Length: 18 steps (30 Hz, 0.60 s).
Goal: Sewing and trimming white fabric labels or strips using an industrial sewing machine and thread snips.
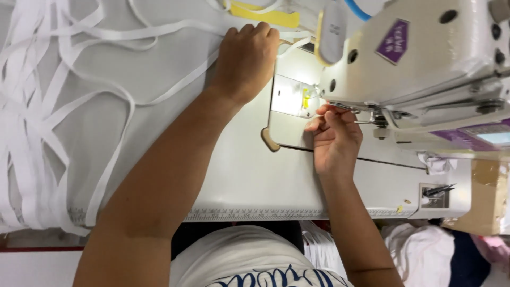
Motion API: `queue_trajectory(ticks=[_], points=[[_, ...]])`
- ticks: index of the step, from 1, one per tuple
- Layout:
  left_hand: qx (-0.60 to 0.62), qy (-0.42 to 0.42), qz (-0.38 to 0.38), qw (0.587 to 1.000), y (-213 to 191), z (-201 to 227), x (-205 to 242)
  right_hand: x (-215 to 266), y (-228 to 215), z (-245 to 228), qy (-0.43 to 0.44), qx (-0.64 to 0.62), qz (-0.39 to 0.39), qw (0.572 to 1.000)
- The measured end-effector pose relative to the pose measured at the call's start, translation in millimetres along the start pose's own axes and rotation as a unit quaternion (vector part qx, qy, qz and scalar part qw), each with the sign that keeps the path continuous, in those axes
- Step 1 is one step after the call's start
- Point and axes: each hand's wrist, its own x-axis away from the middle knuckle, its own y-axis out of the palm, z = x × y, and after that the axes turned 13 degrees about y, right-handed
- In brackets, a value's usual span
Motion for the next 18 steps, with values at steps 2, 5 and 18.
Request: queue_trajectory(ticks=[2, 5, 18], points=[[0.044, -0.025, -0.046, 0.998, -1, -3, 1, 0, 8, 1, 0.013, -0.04, 0.028, 0.999], [0.02, -0.029, -0.018, 0.999, 2, -1, 3, 1, 17, -1, 0.03, 0.031, 0.006, 0.999], [0.046, -0.032, -0.026, 0.998, 4, 0, 4, -18, 1, -4, 0.053, 0.007, 0.073, 0.996]])
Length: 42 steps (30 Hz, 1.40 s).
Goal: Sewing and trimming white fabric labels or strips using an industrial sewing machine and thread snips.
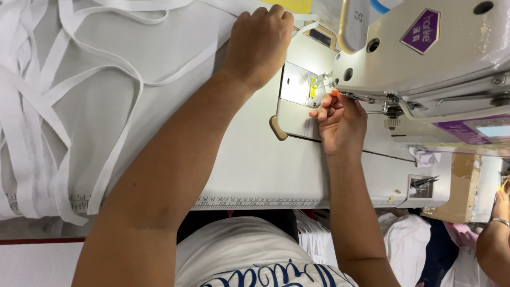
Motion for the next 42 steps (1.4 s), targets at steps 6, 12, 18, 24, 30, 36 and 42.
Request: queue_trajectory(ticks=[6, 12, 18, 24, 30, 36, 42], points=[[0.0, 0.014, 0.003, 1.0, -2, -1, 1, -16, -14, -23, 0.179, 0.084, -0.08, 0.977], [-0.015, 0.036, -0.015, 0.999, -11, -2, 1, 1, -20, -19, 0.102, 0.09, -0.186, 0.973], [-0.012, 0.061, -0.008, 0.998, -12, -18, -1, 16, -63, -16, 0.03, -0.021, -0.15, 0.988], [-0.058, 0.064, 0.016, 0.996, -20, -19, -4, 37, -75, -18, 0.009, -0.047, -0.087, 0.995], [-0.068, 0.054, 0.015, 0.996, -20, -16, 0, 17, -38, -11, 0.017, -0.056, -0.094, 0.994], [-0.037, 0.041, -0.004, 0.998, -22, -13, 1, 1, -20, -4, 0.021, -0.082, -0.106, 0.991], [-0.017, 0.03, -0.021, 0.999, -24, -13, 2, 0, -23, -10, 0.011, -0.032, -0.085, 0.996]])
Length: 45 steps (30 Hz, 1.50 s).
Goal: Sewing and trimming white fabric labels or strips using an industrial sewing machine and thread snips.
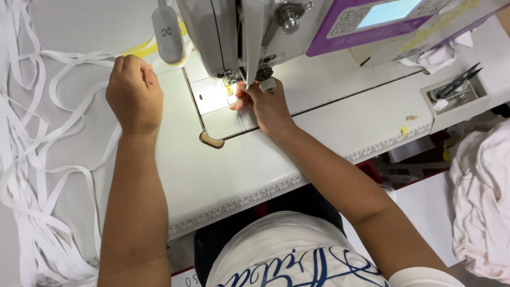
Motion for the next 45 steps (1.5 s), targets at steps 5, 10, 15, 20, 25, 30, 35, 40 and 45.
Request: queue_trajectory(ticks=[5, 10, 15, 20, 25, 30, 35, 40, 45], points=[[0.034, -0.019, -0.004, 0.999, -6, 2, 0, -6, -3, 9, -0.024, 0.016, 0.026, 0.999], [0.039, -0.016, -0.007, 0.999, -4, -1, 1, -5, -1, 4, 0.052, 0.02, 0.037, 0.998], [0.05, -0.018, 0.0, 0.999, -5, -1, -1, -3, 4, 12, -0.037, 0.003, 0.041, 0.998], [0.07, -0.025, 0.003, 0.997, -6, -1, 0, 0, 7, 2, 0.02, 0.016, 0.033, 0.999], [0.079, -0.016, -0.016, 0.997, -11, 5, -1, -4, -5, 3, 0.002, -0.001, -0.027, 1.0], [0.094, -0.021, -0.021, 0.995, -15, 9, -2, -17, -6, 14, -0.048, -0.011, -0.023, 0.999], [0.076, 0.047, 0.008, 0.996, -9, 6, -3, -49, -12, 46, 0.016, -0.113, 0.042, 0.993], [0.07, 0.039, 0.003, 0.997, -4, -3, 6, -9, -6, -1, 0.011, 0.002, -0.012, 1.0], [-0.008, 0.008, 0.031, 0.999, -3, 2, 8, 29, -44, 3, 0.03, 0.034, -0.028, 0.999]])
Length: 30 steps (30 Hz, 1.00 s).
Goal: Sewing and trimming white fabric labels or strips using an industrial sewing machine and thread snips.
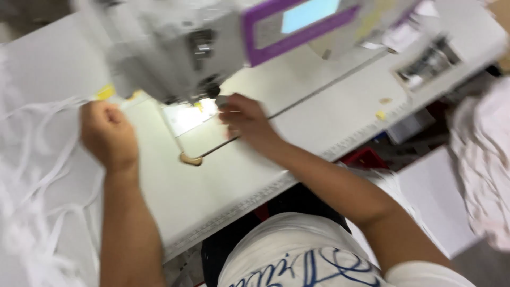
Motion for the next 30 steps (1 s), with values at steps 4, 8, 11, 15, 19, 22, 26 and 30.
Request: queue_trajectory(ticks=[4, 8, 11, 15, 19, 22, 26, 30], points=[[0.031, -0.102, 0.058, 0.993, -42, 13, -5, 47, -88, 5, -0.189, 0.105, 0.034, 0.976], [0.094, -0.141, 0.068, 0.983, -84, 4, -15, 102, -154, -24, -0.19, 0.166, 0.19, 0.949], [-0.004, -0.107, -0.165, 0.98, -70, -3, -3, 108, -166, -31, -0.158, 0.143, 0.26, 0.942], [-0.118, -0.059, -0.206, 0.969, -75, -25, -4, 115, -141, -36, -0.174, 0.147, 0.233, 0.945], [0.117, -0.395, 0.065, 0.909, -136, -80, -39, 121, -131, -41, -0.184, 0.206, 0.184, 0.943], [0.175, -0.344, 0.237, 0.892, -183, -95, -69, 107, -129, -47, -0.212, 0.237, 0.152, 0.936], [0.163, -0.22, 0.099, 0.957, -161, -40, -94, 54, -108, -47, -0.242, 0.324, 0.099, 0.909], [0.195, -0.217, -0.18, 0.939, -52, 34, -63, -36, -74, -32, -0.401, 0.397, 0.074, 0.822]])
